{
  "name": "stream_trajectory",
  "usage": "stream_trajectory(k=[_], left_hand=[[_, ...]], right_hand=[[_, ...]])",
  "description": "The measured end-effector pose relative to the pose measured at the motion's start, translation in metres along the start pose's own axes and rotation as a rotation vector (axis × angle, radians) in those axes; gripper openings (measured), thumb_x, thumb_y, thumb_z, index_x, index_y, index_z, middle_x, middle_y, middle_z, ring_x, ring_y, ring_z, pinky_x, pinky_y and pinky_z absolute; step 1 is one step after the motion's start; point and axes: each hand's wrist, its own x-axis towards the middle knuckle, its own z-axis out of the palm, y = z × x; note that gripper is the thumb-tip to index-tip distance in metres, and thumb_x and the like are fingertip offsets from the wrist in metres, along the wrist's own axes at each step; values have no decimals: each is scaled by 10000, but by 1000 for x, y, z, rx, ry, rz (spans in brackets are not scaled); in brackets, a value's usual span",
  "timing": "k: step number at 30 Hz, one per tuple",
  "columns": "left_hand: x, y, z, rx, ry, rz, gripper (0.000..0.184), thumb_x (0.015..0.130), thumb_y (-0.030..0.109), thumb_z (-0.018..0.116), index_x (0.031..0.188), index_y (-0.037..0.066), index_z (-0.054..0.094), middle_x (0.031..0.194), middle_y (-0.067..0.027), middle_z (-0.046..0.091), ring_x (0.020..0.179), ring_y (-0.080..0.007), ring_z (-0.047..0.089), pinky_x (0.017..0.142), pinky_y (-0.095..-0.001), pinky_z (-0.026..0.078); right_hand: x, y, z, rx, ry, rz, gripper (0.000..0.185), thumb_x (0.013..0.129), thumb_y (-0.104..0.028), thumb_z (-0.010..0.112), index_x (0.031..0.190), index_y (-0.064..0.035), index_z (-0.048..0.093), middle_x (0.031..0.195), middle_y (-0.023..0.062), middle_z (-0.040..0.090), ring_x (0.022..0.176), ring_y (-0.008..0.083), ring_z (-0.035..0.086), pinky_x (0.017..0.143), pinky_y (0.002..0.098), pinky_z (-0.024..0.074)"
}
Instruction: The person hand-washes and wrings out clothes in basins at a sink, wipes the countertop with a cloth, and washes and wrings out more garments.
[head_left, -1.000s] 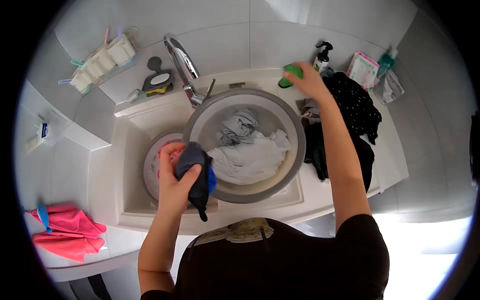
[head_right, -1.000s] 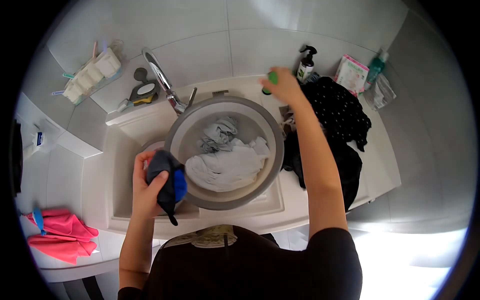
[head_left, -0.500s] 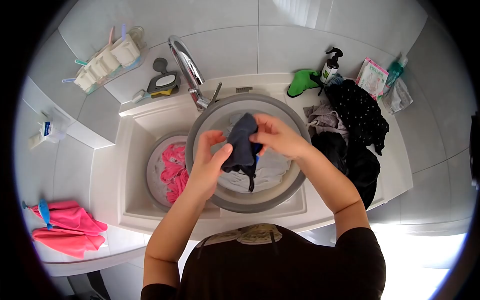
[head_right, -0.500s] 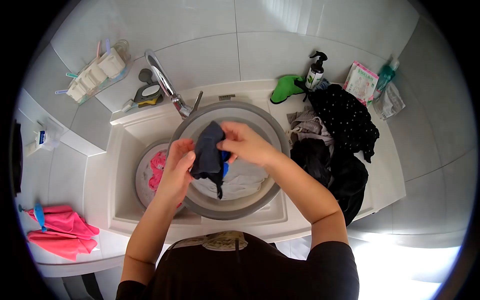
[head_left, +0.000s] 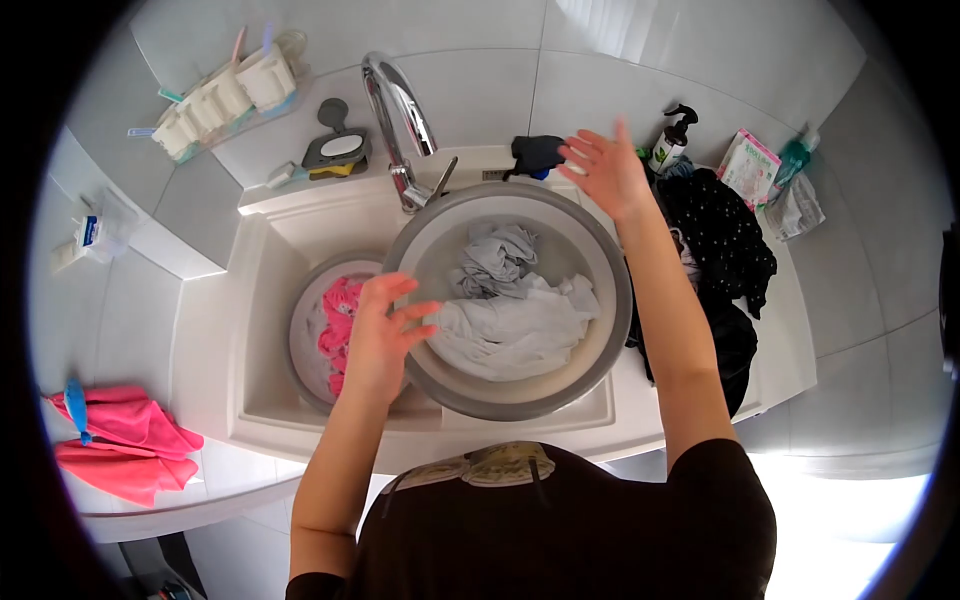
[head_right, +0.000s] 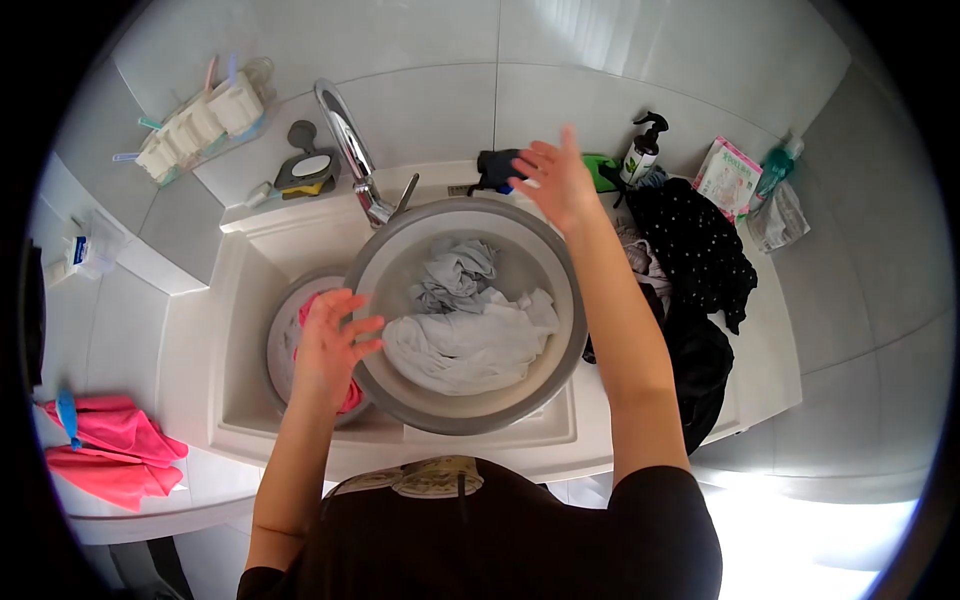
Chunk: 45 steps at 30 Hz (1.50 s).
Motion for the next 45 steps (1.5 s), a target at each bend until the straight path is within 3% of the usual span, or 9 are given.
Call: stream_trajectory(k=[1, 7, 10, 12, 27, 34, 36, 37, 45], left_hand=[[-1, 2, -5, -56, -5, 10, 441, 967, 466, 391, 1194, 98, 477, 1220, -101, 495, 1016, -275, 574, 804, -382, 473], [2, -1, -11, -307, -144, -26, 595, 944, 596, 325, 1192, 82, 495, 1225, -131, 532, 1039, -296, 571, 824, -398, 474], [-1, -3, -8, -387, -223, -50, 633, 933, 629, 310, 1195, 83, 496, 1228, -136, 543, 1044, -295, 571, 829, -400, 475], [-4, -3, -7, -405, -247, -59, 647, 929, 642, 302, 1194, 84, 498, 1228, -137, 548, 1044, -292, 572, 830, -401, 476], [-15, 6, -35, -429, -253, -22, 693, 911, 679, 285, 1191, 86, 512, 1208, -130, 565, 1038, -285, 574, 831, -384, 479], [1, 31, -93, -642, -124, 50, 661, 932, 629, 308, 1185, 49, 497, 1181, -155, 557, 1032, -297, 571, 859, -400, 471], [8, 41, -127, -679, -15, 109, 624, 943, 589, 340, 1185, 39, 510, 1157, -153, 573, 1021, -296, 573, 867, -405, 474], [13, 42, -147, -696, 94, 135, 596, 951, 553, 351, 1177, 24, 507, 1145, -156, 575, 1021, -297, 572, 871, -409, 473], [77, -39, -306, -877, 437, -66, 454, 978, 395, 358, 991, -4, 575, 970, -150, 617, 944, -277, 600, 832, -412, 504]], right_hand=[[-17, 1, 2, 282, -186, 57, 956, 913, -686, 226, 1428, 114, 137, 1475, 284, 229, 1380, 393, 241, 1099, 551, 266], [-86, 6, 38, 562, -605, -65, 1060, 840, -766, 234, 1443, 97, 109, 1529, 261, 89, 1433, 364, 92, 1145, 561, 110], [-105, 2, 52, 599, -699, -66, 1078, 825, -761, 317, 1446, 93, 101, 1535, 254, 66, 1443, 347, 42, 1151, 554, 51], [-114, 0, 59, 625, -665, -23, 1173, 729, -840, 346, 1455, 59, 146, 1535, 221, 143, 1434, 315, 136, 1146, 547, 126], [-126, 17, 93, 620, -902, -59, 1052, 846, -731, 354, 1466, 59, 42, 1544, 241, -6, 1448, 329, -28, 1157, 515, 35], [-106, 45, 97, 582, -863, 45, 975, 855, -709, 370, 1468, 21, 165, 1523, 235, 177, 1426, 354, 162, 1118, 580, 179], [-97, 62, 98, 368, -648, 198, 699, 964, -572, 311, 1282, 28, 474, 1202, 205, 584, 1099, 322, 571, 919, 449, 468], [-104, 69, 113, 216, -428, 246, 504, 999, -428, 350, 1123, 11, 562, 1028, 153, 645, 935, 269, 621, 808, 380, 507], [-101, 157, 171, 344, -152, 436, 372, 984, -348, 420, 1053, -18, 576, 984, 130, 639, 914, 261, 611, 801, 354, 496]])
